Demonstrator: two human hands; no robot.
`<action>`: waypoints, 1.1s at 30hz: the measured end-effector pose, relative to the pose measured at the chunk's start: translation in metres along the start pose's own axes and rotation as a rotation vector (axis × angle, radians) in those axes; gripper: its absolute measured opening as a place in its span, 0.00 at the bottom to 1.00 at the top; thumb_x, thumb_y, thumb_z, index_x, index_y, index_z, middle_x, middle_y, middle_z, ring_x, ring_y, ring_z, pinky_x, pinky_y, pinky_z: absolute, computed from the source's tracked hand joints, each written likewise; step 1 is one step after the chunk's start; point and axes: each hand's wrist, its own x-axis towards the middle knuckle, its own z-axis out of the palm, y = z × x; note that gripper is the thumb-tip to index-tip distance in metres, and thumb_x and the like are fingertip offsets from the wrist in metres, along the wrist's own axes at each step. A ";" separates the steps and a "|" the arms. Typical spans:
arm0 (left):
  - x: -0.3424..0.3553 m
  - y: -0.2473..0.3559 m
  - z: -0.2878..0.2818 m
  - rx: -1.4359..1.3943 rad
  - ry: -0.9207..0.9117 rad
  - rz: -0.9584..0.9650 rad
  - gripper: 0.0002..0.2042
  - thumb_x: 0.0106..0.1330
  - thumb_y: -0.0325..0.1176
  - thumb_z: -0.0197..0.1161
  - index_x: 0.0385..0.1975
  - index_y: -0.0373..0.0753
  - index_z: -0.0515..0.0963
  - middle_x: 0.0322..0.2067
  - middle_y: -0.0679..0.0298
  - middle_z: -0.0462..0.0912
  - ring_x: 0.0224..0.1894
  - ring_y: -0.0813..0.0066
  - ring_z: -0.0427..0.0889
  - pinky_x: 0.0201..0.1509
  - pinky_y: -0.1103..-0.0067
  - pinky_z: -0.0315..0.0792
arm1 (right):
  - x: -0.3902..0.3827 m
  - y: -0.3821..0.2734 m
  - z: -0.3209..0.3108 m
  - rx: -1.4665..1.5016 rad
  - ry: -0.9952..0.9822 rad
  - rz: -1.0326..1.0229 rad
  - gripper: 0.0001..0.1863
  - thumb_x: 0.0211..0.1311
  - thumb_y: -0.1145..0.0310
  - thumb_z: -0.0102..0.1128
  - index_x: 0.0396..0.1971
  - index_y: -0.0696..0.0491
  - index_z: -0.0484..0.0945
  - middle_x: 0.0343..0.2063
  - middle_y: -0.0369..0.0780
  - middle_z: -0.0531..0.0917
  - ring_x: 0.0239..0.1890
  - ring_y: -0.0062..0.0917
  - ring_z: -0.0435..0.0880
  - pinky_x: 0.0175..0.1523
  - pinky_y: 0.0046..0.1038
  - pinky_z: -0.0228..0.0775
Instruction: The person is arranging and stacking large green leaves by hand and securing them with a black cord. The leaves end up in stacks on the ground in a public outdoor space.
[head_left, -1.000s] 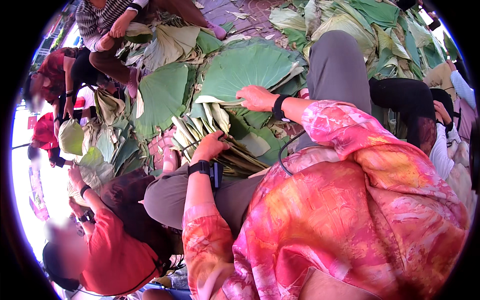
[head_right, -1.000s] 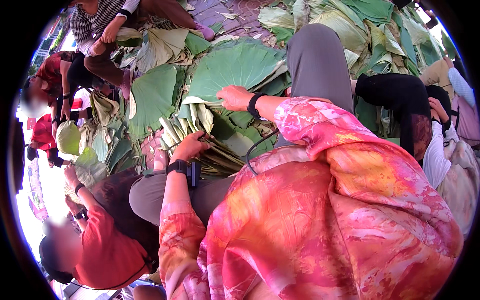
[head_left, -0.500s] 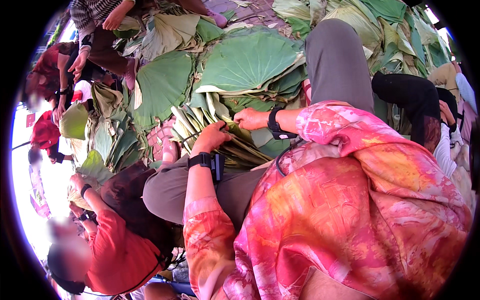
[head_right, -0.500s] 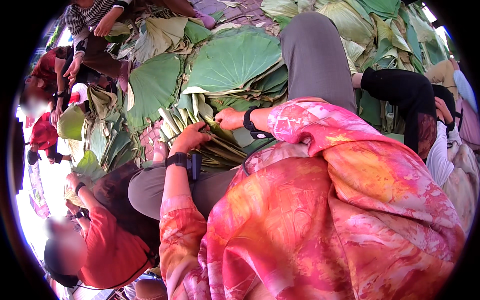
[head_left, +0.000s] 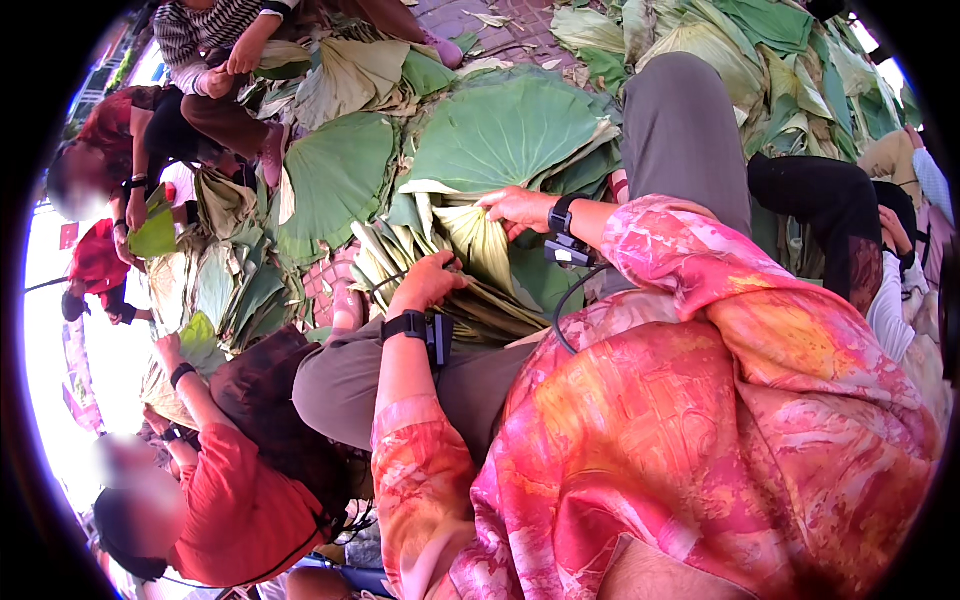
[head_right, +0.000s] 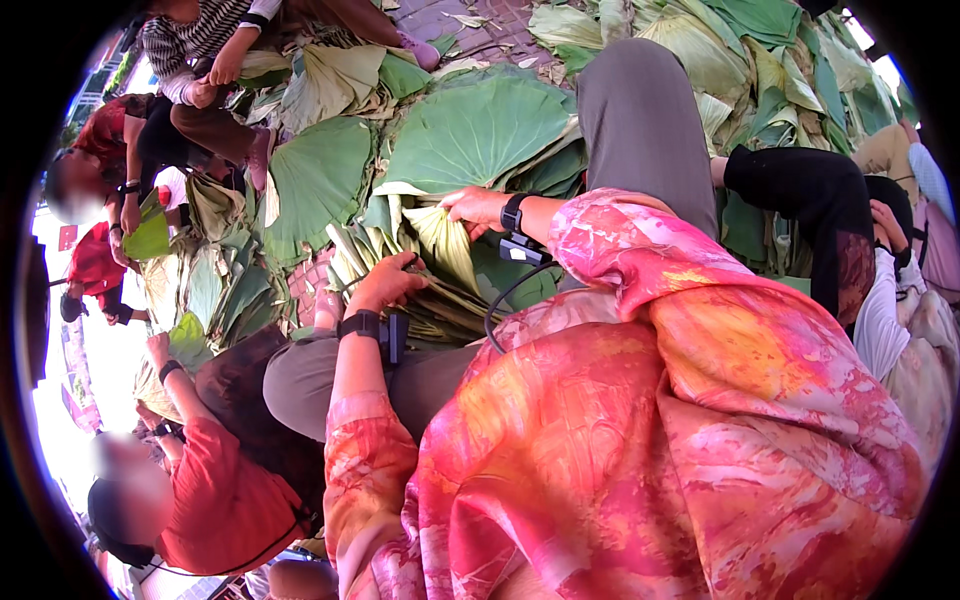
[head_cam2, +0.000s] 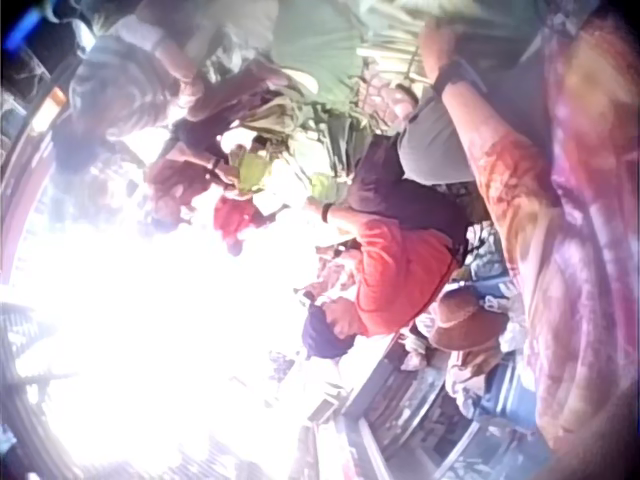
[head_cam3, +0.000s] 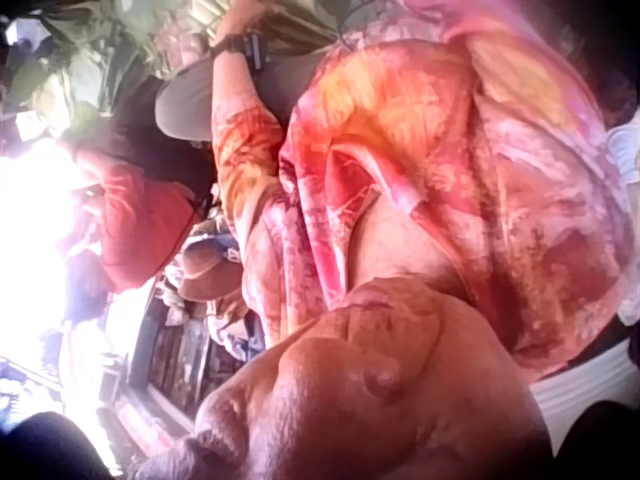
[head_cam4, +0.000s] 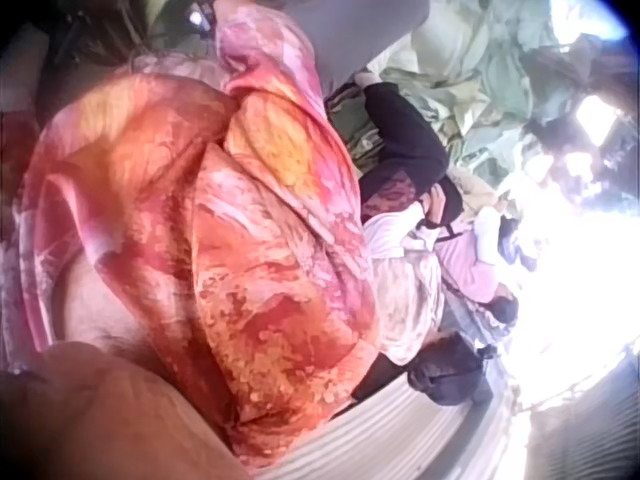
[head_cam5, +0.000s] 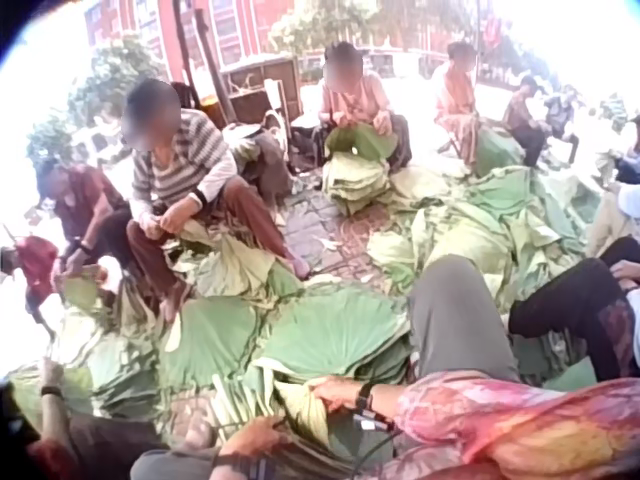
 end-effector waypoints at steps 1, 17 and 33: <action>0.003 -0.002 0.001 0.003 0.005 0.013 0.14 0.52 0.31 0.66 0.38 0.40 0.74 0.17 0.69 0.71 0.14 0.82 0.66 0.17 0.83 0.60 | -0.002 -0.008 -0.002 -0.003 0.012 -0.043 0.23 0.59 0.71 0.47 0.56 0.48 0.69 0.39 0.38 0.80 0.31 0.23 0.81 0.38 0.29 0.75; 0.001 -0.005 0.002 0.021 0.005 -0.010 0.15 0.52 0.32 0.66 0.40 0.40 0.75 0.17 0.67 0.73 0.15 0.80 0.68 0.18 0.81 0.62 | -0.091 -0.180 -0.049 -0.831 0.761 -1.352 0.17 0.60 0.76 0.51 0.49 0.51 0.76 0.38 0.36 0.82 0.38 0.24 0.78 0.45 0.21 0.70; -0.005 -0.004 0.002 -0.002 0.027 0.017 0.19 0.50 0.34 0.68 0.43 0.38 0.75 0.20 0.66 0.74 0.17 0.79 0.68 0.20 0.80 0.63 | -0.012 -0.015 -0.046 -1.425 0.357 -0.586 0.14 0.46 0.70 0.55 0.36 0.50 0.79 0.29 0.46 0.80 0.35 0.43 0.79 0.40 0.42 0.71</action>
